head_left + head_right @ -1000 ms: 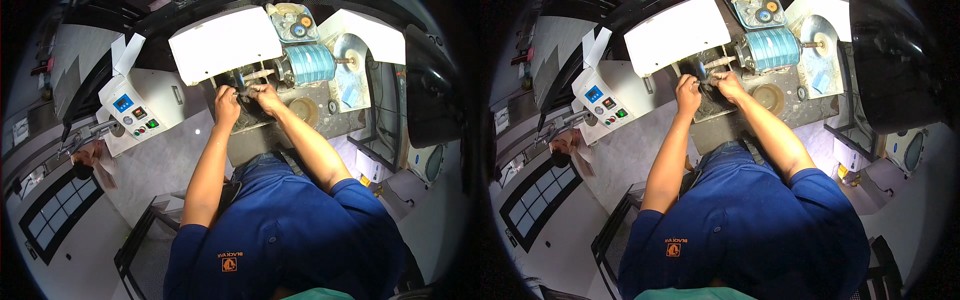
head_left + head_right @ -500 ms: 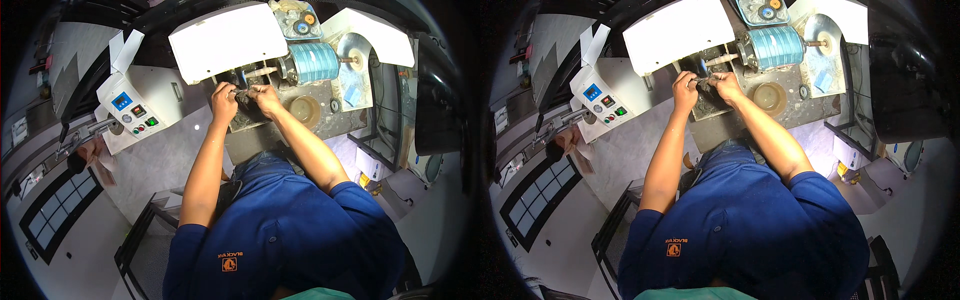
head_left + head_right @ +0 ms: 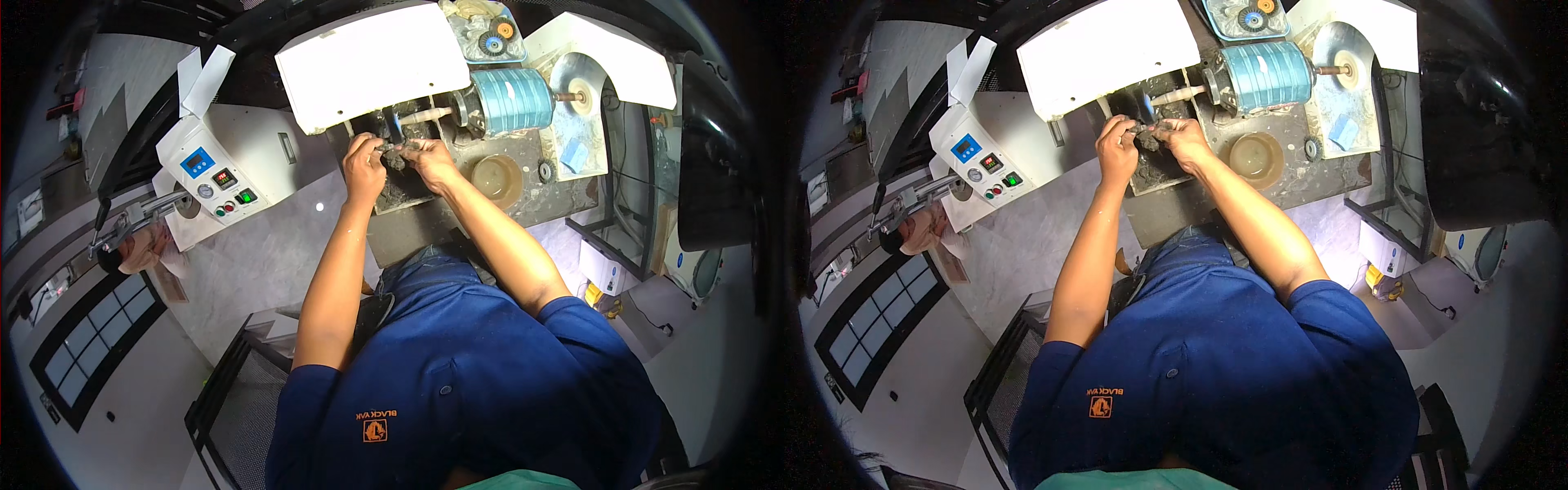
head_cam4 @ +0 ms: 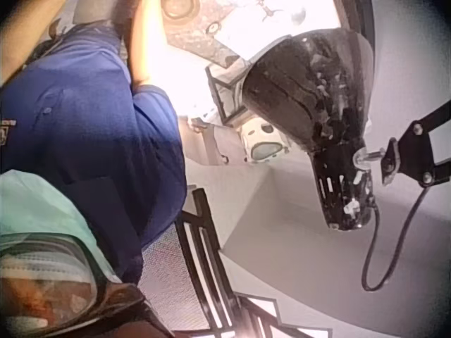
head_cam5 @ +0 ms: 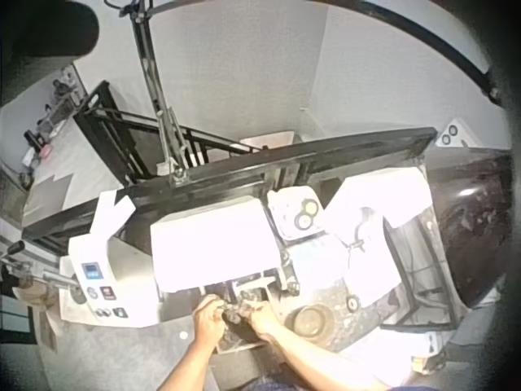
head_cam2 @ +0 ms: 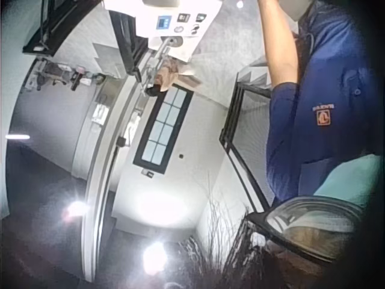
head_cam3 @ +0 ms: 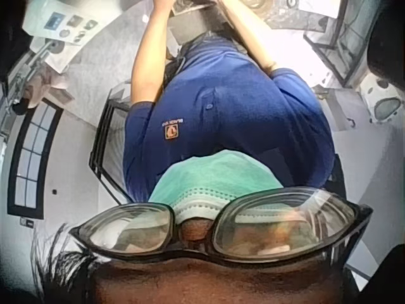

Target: Polishing a metal dental prosthetic framework using a bench lathe.

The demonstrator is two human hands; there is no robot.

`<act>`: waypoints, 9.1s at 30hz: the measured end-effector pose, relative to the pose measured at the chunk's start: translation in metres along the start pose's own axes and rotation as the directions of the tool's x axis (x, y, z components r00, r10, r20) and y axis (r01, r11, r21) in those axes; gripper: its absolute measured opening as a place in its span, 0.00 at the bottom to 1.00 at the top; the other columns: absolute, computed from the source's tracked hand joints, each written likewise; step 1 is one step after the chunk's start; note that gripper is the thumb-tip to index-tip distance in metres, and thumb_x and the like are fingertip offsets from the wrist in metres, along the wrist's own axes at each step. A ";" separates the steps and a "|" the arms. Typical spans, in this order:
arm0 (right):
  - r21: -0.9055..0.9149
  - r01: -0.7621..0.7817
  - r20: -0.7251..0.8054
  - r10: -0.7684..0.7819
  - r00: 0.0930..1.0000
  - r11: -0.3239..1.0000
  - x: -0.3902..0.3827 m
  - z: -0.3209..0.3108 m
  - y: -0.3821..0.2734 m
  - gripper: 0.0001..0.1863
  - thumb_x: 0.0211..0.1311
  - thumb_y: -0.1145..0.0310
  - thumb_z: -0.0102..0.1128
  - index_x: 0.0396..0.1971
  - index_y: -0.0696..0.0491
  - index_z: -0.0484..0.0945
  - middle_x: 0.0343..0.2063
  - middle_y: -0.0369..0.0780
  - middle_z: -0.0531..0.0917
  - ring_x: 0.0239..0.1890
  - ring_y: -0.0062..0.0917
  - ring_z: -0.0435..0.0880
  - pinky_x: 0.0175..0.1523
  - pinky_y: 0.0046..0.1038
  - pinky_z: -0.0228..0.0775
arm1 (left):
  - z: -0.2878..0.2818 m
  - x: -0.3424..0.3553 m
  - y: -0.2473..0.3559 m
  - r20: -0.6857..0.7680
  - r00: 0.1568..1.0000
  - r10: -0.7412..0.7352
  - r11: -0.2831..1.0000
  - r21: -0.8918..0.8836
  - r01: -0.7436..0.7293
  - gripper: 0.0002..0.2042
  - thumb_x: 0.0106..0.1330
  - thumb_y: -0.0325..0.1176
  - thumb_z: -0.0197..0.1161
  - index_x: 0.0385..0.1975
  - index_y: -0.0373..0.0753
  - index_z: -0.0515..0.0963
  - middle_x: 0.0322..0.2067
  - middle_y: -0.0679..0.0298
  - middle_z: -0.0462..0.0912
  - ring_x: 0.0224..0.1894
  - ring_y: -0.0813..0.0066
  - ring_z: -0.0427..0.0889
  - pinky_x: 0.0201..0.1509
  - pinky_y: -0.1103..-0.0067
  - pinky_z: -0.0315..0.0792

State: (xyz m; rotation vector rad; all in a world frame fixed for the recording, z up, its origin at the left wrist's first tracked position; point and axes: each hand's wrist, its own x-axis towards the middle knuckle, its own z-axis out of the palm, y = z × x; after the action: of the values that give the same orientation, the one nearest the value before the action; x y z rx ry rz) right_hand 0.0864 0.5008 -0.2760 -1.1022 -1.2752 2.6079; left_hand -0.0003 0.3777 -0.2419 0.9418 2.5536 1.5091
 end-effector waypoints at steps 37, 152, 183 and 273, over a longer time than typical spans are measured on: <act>0.095 -0.051 -0.041 0.055 0.998 0.994 0.007 0.001 0.002 0.02 0.56 0.77 0.62 0.29 0.55 0.81 0.28 0.33 0.84 0.29 0.14 0.78 0.32 0.18 0.65 | -0.003 0.022 0.000 0.218 0.971 -0.100 0.987 0.143 0.069 0.07 0.46 0.15 0.56 0.26 0.31 0.75 0.28 0.54 0.78 0.33 0.53 0.79 0.37 0.71 0.71; -0.183 0.050 -0.021 -0.055 0.998 0.982 -0.004 0.006 -0.013 0.03 0.54 0.80 0.61 0.29 0.61 0.82 0.27 0.35 0.84 0.28 0.14 0.77 0.33 0.17 0.68 | -0.002 0.004 0.006 0.120 0.950 -0.287 0.955 -0.034 0.293 0.06 0.49 0.19 0.60 0.28 0.32 0.78 0.26 0.57 0.80 0.30 0.62 0.80 0.37 0.74 0.72; 0.213 -0.096 0.005 0.097 0.995 0.972 0.006 0.009 -0.002 0.06 0.57 0.82 0.56 0.32 0.58 0.80 0.31 0.38 0.83 0.33 0.21 0.80 0.39 0.24 0.73 | -0.003 0.016 -0.003 0.168 0.984 0.050 0.989 0.132 -0.072 0.10 0.45 0.13 0.54 0.27 0.31 0.76 0.31 0.54 0.79 0.39 0.54 0.78 0.41 0.68 0.73; 0.097 -0.048 -0.032 0.052 0.998 0.994 0.004 0.003 -0.002 0.04 0.56 0.78 0.60 0.31 0.55 0.81 0.27 0.33 0.82 0.26 0.16 0.76 0.31 0.19 0.66 | 0.001 0.017 0.008 0.111 0.986 -0.124 0.990 0.075 0.116 0.06 0.45 0.16 0.58 0.24 0.31 0.76 0.26 0.55 0.78 0.31 0.55 0.79 0.36 0.72 0.71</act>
State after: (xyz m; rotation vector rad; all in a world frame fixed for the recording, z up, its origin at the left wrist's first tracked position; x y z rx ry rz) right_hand 0.0812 0.5010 -0.2758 -1.1726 -1.1169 2.6421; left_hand -0.0098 0.3899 -0.2317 0.8381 2.5437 1.3043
